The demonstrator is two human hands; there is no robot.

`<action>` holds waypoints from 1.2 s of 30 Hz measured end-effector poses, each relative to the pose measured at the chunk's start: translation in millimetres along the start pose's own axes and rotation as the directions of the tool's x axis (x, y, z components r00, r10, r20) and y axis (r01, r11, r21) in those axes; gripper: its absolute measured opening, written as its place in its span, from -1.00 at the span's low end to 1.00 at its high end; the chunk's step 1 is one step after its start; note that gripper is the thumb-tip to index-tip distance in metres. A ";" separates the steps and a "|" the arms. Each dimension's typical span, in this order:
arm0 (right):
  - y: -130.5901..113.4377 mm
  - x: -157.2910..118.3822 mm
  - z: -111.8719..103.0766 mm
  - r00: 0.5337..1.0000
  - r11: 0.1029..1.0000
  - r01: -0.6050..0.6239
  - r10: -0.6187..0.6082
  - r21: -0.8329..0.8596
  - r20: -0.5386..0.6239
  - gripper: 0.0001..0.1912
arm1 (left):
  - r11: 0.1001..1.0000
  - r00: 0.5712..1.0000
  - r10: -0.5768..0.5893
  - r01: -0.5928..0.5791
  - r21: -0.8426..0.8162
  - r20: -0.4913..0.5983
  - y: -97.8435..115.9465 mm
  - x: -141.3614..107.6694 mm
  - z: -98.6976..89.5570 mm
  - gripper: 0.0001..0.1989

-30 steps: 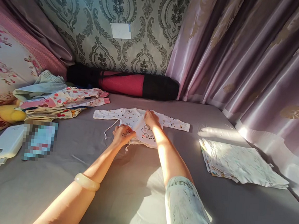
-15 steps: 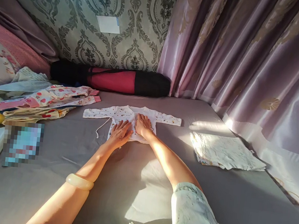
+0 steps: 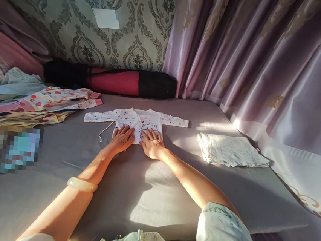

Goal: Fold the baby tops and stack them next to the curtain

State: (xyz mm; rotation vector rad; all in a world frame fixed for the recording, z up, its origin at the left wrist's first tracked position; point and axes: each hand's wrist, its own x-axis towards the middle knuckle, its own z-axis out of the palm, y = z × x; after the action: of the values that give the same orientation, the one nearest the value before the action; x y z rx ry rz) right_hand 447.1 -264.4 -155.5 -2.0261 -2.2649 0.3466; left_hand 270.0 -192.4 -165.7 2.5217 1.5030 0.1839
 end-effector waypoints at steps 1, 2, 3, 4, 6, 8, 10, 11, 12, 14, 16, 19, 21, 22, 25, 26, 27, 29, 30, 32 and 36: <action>-0.9 -4.3 -2.5 1.000 1.000 0.013 -0.013 -0.008 0.012 -0.38 | 1.000 1.000 0.006 -0.007 -0.013 -0.010 -0.5 -0.9 -0.7 -0.50; -1.6 -7.8 -5.9 0.999 0.999 0.029 -0.029 -0.013 0.021 -0.37 | 0.999 1.000 0.012 -0.013 -0.030 -0.021 -1.1 -1.7 -2.6 -0.51; -2.0 -10.2 -10.0 0.999 0.999 0.048 -0.048 -0.013 0.025 -0.37 | 0.999 0.999 0.013 -0.014 -0.051 -0.037 -1.9 -2.3 -5.9 -0.53; -2.0 -11.6 -14.5 0.997 0.998 0.068 -0.068 -0.006 0.025 -0.40 | 0.997 0.998 0.002 -0.006 -0.075 -0.056 -3.3 -3.0 -10.7 -0.53; -0.4 -12.2 -23.4 0.995 0.994 0.102 -0.102 0.029 0.003 -0.52 | 0.990 0.991 -0.082 0.069 -0.119 -0.105 -8.1 -4.4 -23.4 -0.55; 3.4 -11.5 -29.3 0.992 0.992 0.107 -0.102 0.071 -0.071 -0.60 | 0.967 0.962 -0.235 0.218 -0.128 -0.136 -16.2 -6.6 -37.0 -0.59; 8.9 -11.5 -30.5 0.983 0.992 0.087 -0.071 0.092 -0.167 -0.63 | 0.933 0.926 -0.358 0.349 -0.092 -0.118 -27.0 -10.3 -47.5 -0.64; 12.1 -12.1 -29.8 0.977 0.993 0.065 -0.044 0.096 -0.211 -0.65 | 0.917 0.912 -0.397 0.392 -0.069 -0.100 -32.6 -12.8 -50.8 -0.65; 15.4 -13.1 -28.7 0.970 0.995 0.025 -0.001 0.097 -0.244 -0.65 | 0.906 0.903 -0.423 0.420 -0.051 -0.076 -37.8 -15.7 -52.9 -0.66; 22.0 -15.8 -26.8 0.952 0.988 -0.113 0.137 0.102 -0.274 -0.65 | 0.889 0.889 -0.457 0.456 -0.037 -0.016 -45.6 -21.8 -54.3 -0.66; 27.9 -18.5 -27.0 0.921 0.953 -0.283 0.302 0.110 -0.248 -0.67 | 0.874 0.875 -0.482 0.484 -0.043 0.044 -48.3 -26.9 -53.9 -0.65; 32.9 -21.5 -29.9 0.883 0.891 -0.439 0.452 0.119 -0.129 -0.65 | 0.861 0.861 -0.499 0.505 -0.062 0.097 -43.2 -30.8 -53.1 -0.63; 33.4 -22.3 -31.4 0.869 0.869 -0.481 0.490 0.119 -0.065 -0.63 | 0.858 0.859 -0.501 0.509 -0.074 0.101 -37.2 -31.8 -53.3 -0.65; 33.0 -22.4 -31.7 0.866 0.863 -0.491 0.498 0.117 -0.046 -0.63 | 0.858 0.861 -0.499 0.507 -0.081 0.099 -34.5 -32.2 -53.7 -0.66; 31.5 -21.1 -31.7 0.867 0.862 -0.495 0.499 0.109 -0.009 -0.65 | 0.871 0.879 -0.468 0.476 -0.119 0.091 -31.2 -33.7 -55.8 -0.69; 31.3 -20.3 -31.8 0.867 0.862 -0.496 0.498 0.109 0.005 -0.66 | 0.872 0.882 -0.461 0.471 -0.132 0.099 -32.0 -34.0 -56.6 -0.70; 31.2 -19.5 -32.2 0.866 0.860 -0.499 0.500 0.110 0.021 -0.66 | 0.872 0.883 -0.456 0.468 -0.143 0.108 -33.6 -34.3 -57.2 -0.71; 31.4 -17.7 -33.9 0.857 0.849 -0.515 0.511 0.117 0.066 -0.66 | 0.867 0.880 -0.458 0.474 -0.156 0.126 -38.3 -34.3 -57.7 -0.75; 31.6 -17.0 -35.0 0.850 0.842 -0.526 0.519 0.120 0.087 -0.65 | 0.864 0.878 -0.462 0.477 -0.159 0.125 -41.1 -34.2 -57.4 -0.76; 32.2 -16.1 -37.1 0.839 0.830 -0.544 0.534 0.125 0.110 -0.65 | 0.870 0.885 -0.454 0.465 -0.166 0.103 -46.7 -33.8 -55.6 -0.76; 33.5 -17.1 -41.1 0.835 0.830 -0.549 0.536 0.101 0.127 -0.65 | 0.897 0.904 -0.417 0.426 -0.115 0.098 -55.4 -31.5 -51.1 -0.75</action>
State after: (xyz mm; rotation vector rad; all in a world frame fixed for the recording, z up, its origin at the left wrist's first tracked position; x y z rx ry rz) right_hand 490.4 -273.4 -121.6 -2.5926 -1.5952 0.6217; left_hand 197.0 -189.0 -129.0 2.0154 1.8925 0.1206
